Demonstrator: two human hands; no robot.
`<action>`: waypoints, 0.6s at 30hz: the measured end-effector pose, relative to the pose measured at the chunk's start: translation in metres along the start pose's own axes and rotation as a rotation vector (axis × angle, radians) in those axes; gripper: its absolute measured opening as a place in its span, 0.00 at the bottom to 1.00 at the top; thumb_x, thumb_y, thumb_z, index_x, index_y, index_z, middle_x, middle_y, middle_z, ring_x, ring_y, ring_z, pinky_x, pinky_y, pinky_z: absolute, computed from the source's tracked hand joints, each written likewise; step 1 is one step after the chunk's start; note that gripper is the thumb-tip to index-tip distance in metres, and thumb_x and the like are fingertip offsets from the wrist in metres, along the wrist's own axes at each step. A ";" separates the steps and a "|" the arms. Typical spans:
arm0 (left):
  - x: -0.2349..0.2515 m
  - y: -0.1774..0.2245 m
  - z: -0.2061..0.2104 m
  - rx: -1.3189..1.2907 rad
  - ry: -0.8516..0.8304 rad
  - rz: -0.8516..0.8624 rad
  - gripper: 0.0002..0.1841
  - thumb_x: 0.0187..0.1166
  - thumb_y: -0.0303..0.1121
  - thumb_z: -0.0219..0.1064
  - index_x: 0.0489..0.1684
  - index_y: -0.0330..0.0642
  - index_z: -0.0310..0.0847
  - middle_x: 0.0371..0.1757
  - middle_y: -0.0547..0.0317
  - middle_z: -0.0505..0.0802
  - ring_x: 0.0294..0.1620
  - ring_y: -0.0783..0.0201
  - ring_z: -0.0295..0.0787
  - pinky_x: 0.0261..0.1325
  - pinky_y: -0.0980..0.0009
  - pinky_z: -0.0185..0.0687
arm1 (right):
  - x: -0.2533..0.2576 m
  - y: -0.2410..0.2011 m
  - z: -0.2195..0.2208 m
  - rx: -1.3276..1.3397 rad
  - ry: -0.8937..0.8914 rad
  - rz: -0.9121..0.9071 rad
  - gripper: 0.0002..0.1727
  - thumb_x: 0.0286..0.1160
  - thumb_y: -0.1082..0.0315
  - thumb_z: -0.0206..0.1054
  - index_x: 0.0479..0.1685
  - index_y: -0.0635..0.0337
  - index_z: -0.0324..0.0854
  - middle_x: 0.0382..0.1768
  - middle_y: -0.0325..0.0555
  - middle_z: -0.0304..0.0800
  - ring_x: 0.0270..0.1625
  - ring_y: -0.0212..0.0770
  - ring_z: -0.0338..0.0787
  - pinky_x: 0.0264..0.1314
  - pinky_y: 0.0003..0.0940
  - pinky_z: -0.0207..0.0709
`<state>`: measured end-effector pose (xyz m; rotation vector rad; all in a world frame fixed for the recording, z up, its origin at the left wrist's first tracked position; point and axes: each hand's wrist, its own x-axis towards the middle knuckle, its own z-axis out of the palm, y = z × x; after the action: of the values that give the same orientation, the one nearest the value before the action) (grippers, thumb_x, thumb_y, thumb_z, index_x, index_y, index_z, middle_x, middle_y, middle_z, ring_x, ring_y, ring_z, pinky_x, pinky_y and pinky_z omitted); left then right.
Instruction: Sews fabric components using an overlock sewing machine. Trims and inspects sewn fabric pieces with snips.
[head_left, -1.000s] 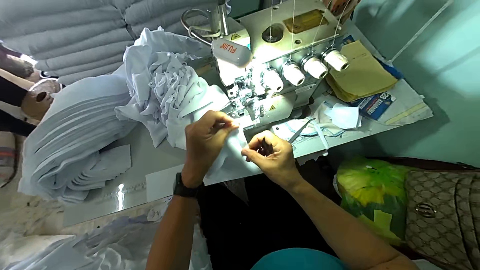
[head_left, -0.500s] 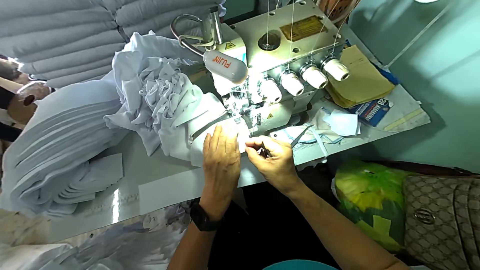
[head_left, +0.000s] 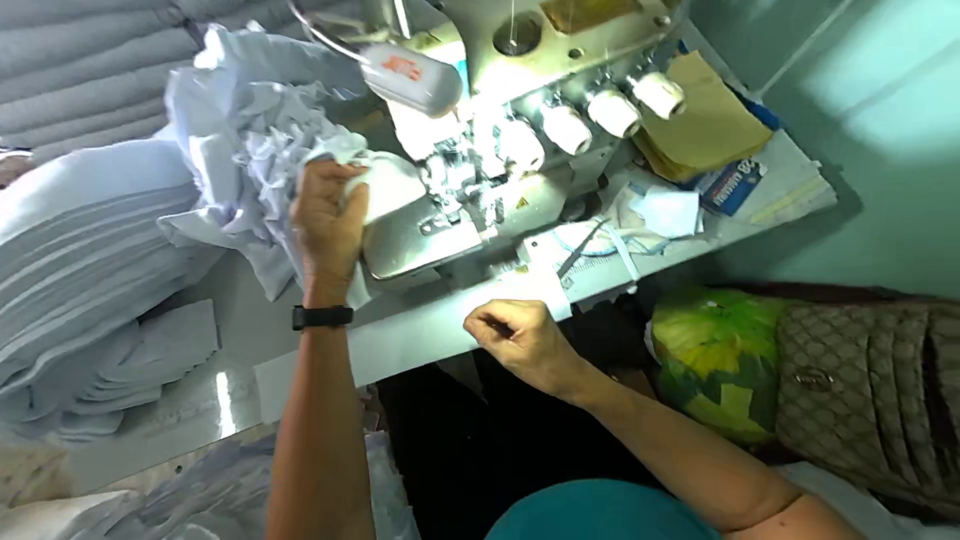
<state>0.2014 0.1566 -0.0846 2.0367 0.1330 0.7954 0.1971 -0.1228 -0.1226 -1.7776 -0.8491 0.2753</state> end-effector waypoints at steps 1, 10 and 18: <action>-0.007 -0.003 0.003 -0.057 0.057 -0.004 0.14 0.79 0.23 0.63 0.60 0.27 0.74 0.57 0.60 0.91 0.61 0.75 0.87 0.68 0.72 0.82 | -0.013 0.006 -0.005 -0.049 -0.063 0.058 0.13 0.82 0.60 0.67 0.38 0.58 0.92 0.30 0.39 0.91 0.33 0.31 0.87 0.39 0.31 0.82; -0.125 0.026 -0.038 0.067 0.113 -0.111 0.16 0.86 0.30 0.61 0.68 0.35 0.72 0.70 0.60 0.87 0.73 0.67 0.83 0.76 0.63 0.80 | -0.021 0.041 -0.068 -0.438 0.181 0.309 0.16 0.75 0.60 0.75 0.39 0.68 0.86 0.39 0.56 0.85 0.37 0.51 0.85 0.40 0.50 0.79; -0.221 0.017 -0.074 0.677 0.138 -0.480 0.17 0.83 0.30 0.62 0.59 0.22 0.80 0.58 0.27 0.88 0.61 0.44 0.87 0.63 0.56 0.81 | -0.011 0.024 -0.054 -0.704 0.094 0.396 0.16 0.78 0.65 0.72 0.36 0.75 0.82 0.43 0.66 0.83 0.37 0.63 0.88 0.35 0.58 0.77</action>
<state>-0.0183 0.1151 -0.1508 2.4112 1.0482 0.6255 0.2299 -0.1734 -0.1259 -2.6008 -0.5462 0.1503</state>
